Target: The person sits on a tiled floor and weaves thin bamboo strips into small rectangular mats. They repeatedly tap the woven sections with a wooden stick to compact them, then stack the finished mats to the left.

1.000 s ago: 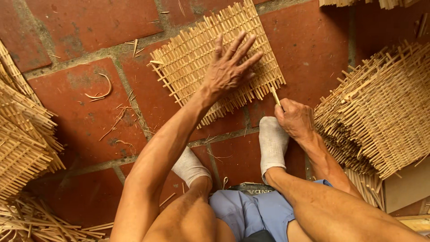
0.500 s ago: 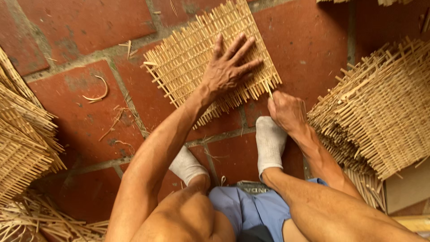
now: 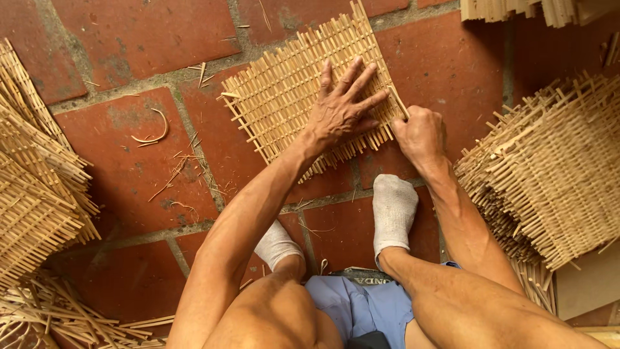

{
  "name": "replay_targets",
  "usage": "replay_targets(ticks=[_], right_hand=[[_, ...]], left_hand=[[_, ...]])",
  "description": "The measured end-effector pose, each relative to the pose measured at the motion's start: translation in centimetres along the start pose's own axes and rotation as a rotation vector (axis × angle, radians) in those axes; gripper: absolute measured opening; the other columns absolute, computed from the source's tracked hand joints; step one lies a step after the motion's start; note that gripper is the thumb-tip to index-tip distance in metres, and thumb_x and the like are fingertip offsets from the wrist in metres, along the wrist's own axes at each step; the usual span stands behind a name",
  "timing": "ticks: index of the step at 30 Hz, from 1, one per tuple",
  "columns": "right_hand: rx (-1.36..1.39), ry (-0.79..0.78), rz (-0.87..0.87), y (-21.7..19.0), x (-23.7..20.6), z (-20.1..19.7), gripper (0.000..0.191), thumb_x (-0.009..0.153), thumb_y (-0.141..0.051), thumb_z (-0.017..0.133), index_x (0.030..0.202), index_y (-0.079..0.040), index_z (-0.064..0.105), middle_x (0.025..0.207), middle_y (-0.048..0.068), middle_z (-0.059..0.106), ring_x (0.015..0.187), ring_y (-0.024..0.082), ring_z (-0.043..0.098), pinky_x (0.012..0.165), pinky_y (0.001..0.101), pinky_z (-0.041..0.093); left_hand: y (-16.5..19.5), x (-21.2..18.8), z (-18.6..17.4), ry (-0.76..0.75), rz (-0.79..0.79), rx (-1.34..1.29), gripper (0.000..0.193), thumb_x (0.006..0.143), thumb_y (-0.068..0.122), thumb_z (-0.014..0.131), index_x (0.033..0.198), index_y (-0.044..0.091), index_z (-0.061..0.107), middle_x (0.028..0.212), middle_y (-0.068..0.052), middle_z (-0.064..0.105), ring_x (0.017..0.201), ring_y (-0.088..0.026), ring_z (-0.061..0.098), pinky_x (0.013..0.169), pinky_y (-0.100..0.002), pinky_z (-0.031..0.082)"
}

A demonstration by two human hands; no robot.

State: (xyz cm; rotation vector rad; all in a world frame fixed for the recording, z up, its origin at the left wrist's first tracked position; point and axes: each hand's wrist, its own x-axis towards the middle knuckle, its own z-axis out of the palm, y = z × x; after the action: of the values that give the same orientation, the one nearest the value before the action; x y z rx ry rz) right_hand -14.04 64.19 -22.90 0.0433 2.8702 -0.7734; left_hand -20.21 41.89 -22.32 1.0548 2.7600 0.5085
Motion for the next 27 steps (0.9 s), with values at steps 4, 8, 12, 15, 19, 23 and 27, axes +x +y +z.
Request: replay_targets(ticks=[4,8,12,15,19,23,27], right_hand=[[-0.048,0.003,0.010,-0.1,0.0,-0.1,0.034,0.099,-0.005,0.065,0.066,-0.004,0.057,0.050,0.004,0.049,0.038,0.013,0.042,0.029,0.0301,0.031],[-0.031,0.030,-0.011,-0.3,-0.2,0.0,0.027,0.095,-0.003,0.066,0.069,-0.004,0.058,0.052,0.005,0.053,0.040,0.013,0.049,0.032,0.0304,0.037],[0.079,0.207,-0.161,0.2,-1.0,0.9,0.019,0.098,-0.004,0.066,0.080,-0.004,0.060,0.061,0.002,0.057,0.052,0.007,0.056,0.042,0.0251,0.046],[0.071,0.215,-0.224,0.7,-2.0,1.6,0.016,0.100,-0.001,0.063,0.085,-0.004,0.057,0.065,0.002,0.056,0.055,0.008,0.055,0.043,0.0236,0.049],[-0.057,0.177,-0.316,1.2,-3.0,1.3,0.020,0.102,-0.001,0.062,0.083,-0.005,0.058,0.062,0.002,0.052,0.049,0.012,0.051,0.040,0.0274,0.043],[-0.052,0.110,-0.347,0.6,-4.3,-1.3,0.010,0.096,-0.008,0.058,0.095,-0.002,0.066,0.071,0.004,0.056,0.055,0.015,0.054,0.045,0.0337,0.047],[-0.181,-0.041,-0.240,-1.0,-5.9,-2.9,0.019,0.092,-0.017,0.057,0.093,-0.001,0.068,0.070,0.008,0.056,0.053,0.019,0.054,0.048,0.0390,0.050]], left_hand=[[-0.1,-0.3,0.2,-0.044,-0.006,0.005,0.070,0.096,0.082,0.041,0.158,0.050,0.036,0.175,-0.003,0.011,0.161,-0.029,0.003,0.124,-0.065,-0.013],[0.0,-0.3,0.2,-0.076,-0.021,-0.003,0.075,0.091,0.084,0.042,0.158,0.050,0.034,0.174,-0.002,0.010,0.160,-0.030,0.003,0.123,-0.066,-0.012],[0.1,0.0,0.2,-0.099,-0.038,0.020,0.077,0.091,0.084,0.043,0.158,0.049,0.034,0.174,-0.002,0.009,0.160,-0.030,0.002,0.122,-0.069,-0.013],[0.0,-0.1,0.4,-0.110,-0.030,0.026,0.077,0.092,0.084,0.044,0.159,0.047,0.034,0.174,-0.003,0.008,0.160,-0.031,0.002,0.122,-0.068,-0.013],[-0.3,-0.2,0.8,-0.072,-0.009,0.018,0.074,0.095,0.081,0.045,0.160,0.047,0.035,0.174,-0.004,0.008,0.160,-0.031,0.002,0.122,-0.069,-0.012],[1.1,0.4,1.1,-0.080,-0.084,0.003,0.066,0.098,0.078,0.044,0.155,0.044,0.044,0.173,-0.006,0.010,0.159,-0.035,0.001,0.121,-0.074,-0.011],[4.4,1.1,1.5,-0.137,-0.280,-0.073,0.084,0.082,0.086,0.054,0.144,0.029,0.054,0.170,-0.014,0.011,0.156,-0.043,0.000,0.116,-0.077,-0.011]])
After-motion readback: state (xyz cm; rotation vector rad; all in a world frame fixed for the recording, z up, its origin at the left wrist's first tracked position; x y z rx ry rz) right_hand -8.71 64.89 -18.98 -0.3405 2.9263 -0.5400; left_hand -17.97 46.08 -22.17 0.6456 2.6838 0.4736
